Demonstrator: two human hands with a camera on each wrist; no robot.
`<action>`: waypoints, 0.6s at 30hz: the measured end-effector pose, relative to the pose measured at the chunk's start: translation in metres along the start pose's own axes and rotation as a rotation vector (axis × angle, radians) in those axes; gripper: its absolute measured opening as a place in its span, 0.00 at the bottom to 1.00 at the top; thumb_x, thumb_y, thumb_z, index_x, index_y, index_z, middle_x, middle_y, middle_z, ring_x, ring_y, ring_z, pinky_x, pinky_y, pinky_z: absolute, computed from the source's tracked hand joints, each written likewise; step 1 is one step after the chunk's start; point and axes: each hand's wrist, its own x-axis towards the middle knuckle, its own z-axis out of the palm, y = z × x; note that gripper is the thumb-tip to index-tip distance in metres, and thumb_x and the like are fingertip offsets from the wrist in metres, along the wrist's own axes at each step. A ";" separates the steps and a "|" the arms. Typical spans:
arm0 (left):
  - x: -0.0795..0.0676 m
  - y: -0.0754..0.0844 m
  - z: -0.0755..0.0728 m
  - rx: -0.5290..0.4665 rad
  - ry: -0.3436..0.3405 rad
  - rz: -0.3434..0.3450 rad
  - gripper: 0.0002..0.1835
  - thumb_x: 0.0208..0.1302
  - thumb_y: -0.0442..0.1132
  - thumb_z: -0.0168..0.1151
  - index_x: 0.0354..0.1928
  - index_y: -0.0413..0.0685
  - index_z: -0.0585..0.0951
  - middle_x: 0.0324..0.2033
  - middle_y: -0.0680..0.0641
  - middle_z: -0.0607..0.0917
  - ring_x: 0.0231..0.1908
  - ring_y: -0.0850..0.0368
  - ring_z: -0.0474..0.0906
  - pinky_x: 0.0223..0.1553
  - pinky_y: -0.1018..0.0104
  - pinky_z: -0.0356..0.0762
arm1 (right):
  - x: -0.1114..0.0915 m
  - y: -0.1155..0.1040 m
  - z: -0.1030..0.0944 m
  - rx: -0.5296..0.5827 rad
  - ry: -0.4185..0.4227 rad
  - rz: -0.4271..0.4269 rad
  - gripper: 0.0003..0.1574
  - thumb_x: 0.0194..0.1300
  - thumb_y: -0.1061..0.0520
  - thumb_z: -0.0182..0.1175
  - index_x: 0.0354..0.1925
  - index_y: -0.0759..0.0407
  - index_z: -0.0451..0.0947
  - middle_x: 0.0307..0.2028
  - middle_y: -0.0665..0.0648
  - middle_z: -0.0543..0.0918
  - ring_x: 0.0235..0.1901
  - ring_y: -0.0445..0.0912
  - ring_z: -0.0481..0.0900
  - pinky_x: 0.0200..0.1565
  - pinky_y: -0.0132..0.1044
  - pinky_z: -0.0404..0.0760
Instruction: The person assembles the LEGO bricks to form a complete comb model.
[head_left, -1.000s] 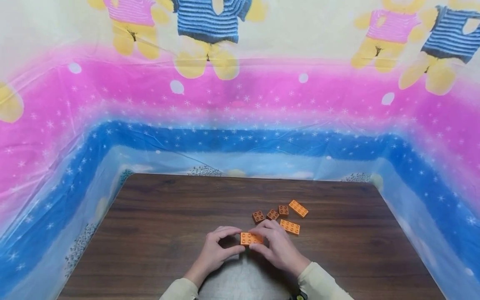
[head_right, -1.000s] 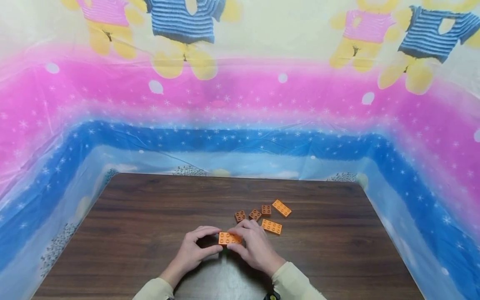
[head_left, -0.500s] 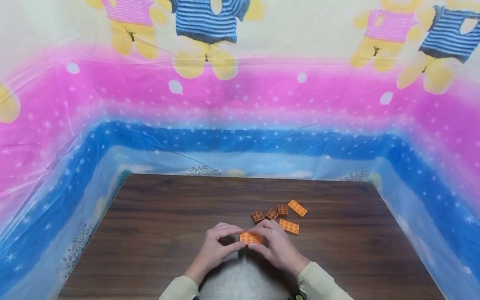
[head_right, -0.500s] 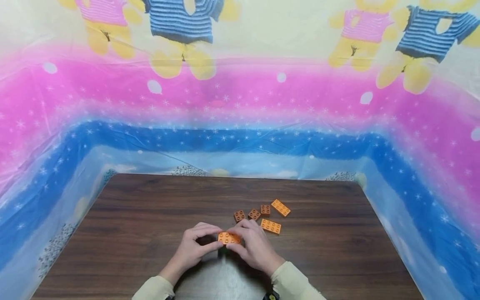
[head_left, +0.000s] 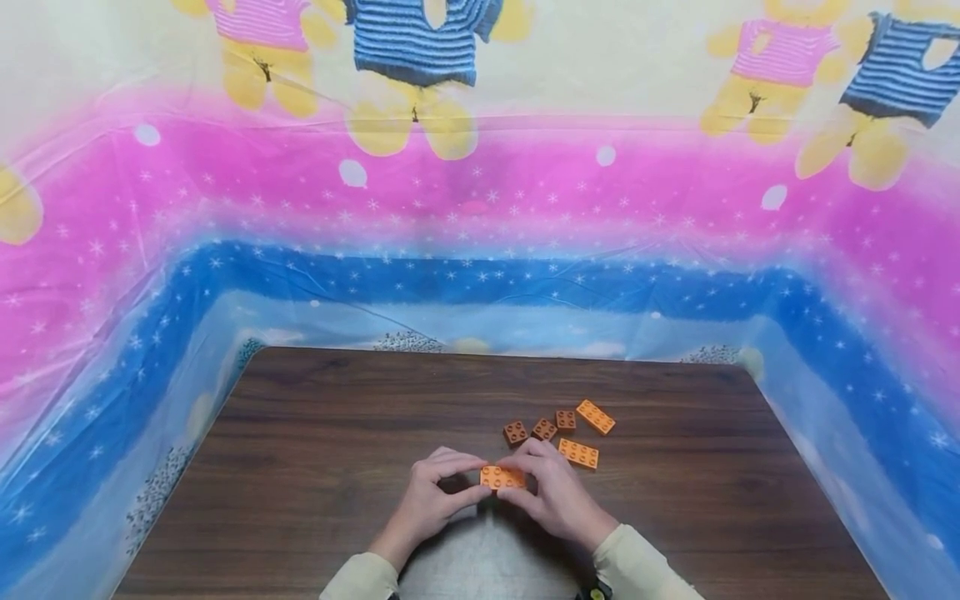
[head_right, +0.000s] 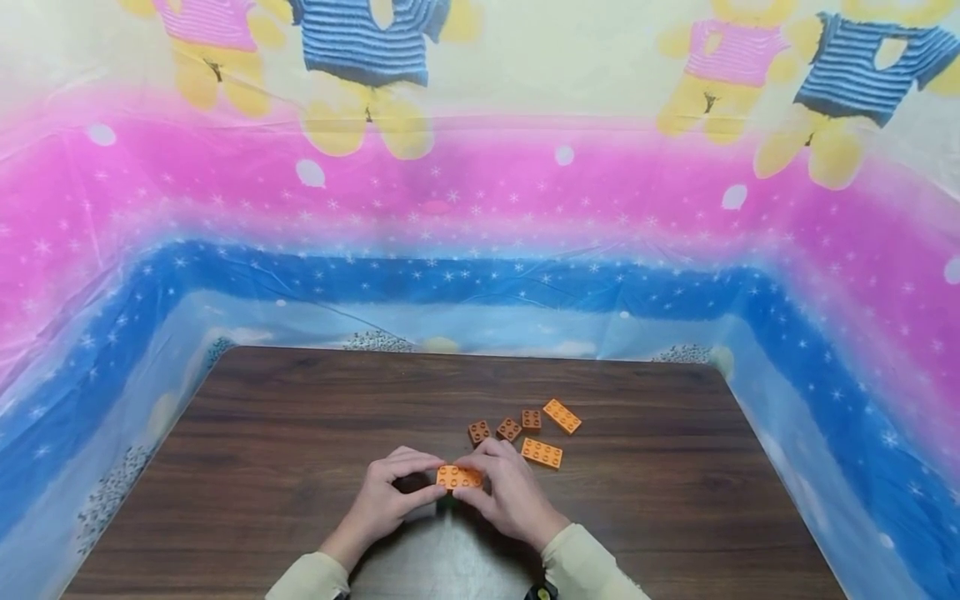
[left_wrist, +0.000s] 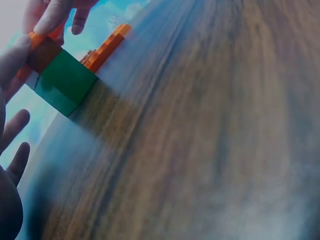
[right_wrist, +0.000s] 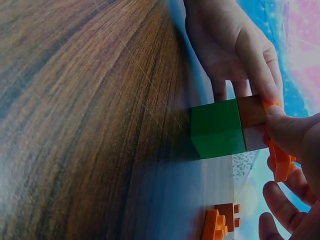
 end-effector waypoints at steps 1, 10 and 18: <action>0.000 -0.001 0.000 -0.005 -0.001 -0.001 0.18 0.54 0.35 0.83 0.49 0.47 0.91 0.45 0.52 0.92 0.47 0.53 0.85 0.50 0.63 0.81 | 0.000 0.001 0.000 0.005 0.002 -0.002 0.20 0.65 0.47 0.75 0.53 0.49 0.88 0.41 0.40 0.80 0.40 0.37 0.73 0.41 0.34 0.74; -0.002 -0.003 0.004 -0.043 0.011 -0.039 0.19 0.55 0.35 0.83 0.49 0.48 0.91 0.46 0.51 0.92 0.46 0.53 0.85 0.48 0.60 0.82 | 0.000 0.000 -0.001 0.025 -0.009 0.018 0.20 0.65 0.47 0.75 0.54 0.49 0.88 0.44 0.41 0.81 0.43 0.38 0.75 0.42 0.35 0.76; -0.004 -0.002 0.002 -0.067 -0.005 -0.102 0.17 0.59 0.38 0.80 0.51 0.49 0.91 0.48 0.53 0.92 0.47 0.55 0.84 0.48 0.53 0.83 | -0.002 -0.001 -0.001 0.078 -0.015 0.062 0.22 0.66 0.47 0.75 0.56 0.50 0.88 0.48 0.41 0.83 0.48 0.38 0.79 0.46 0.37 0.79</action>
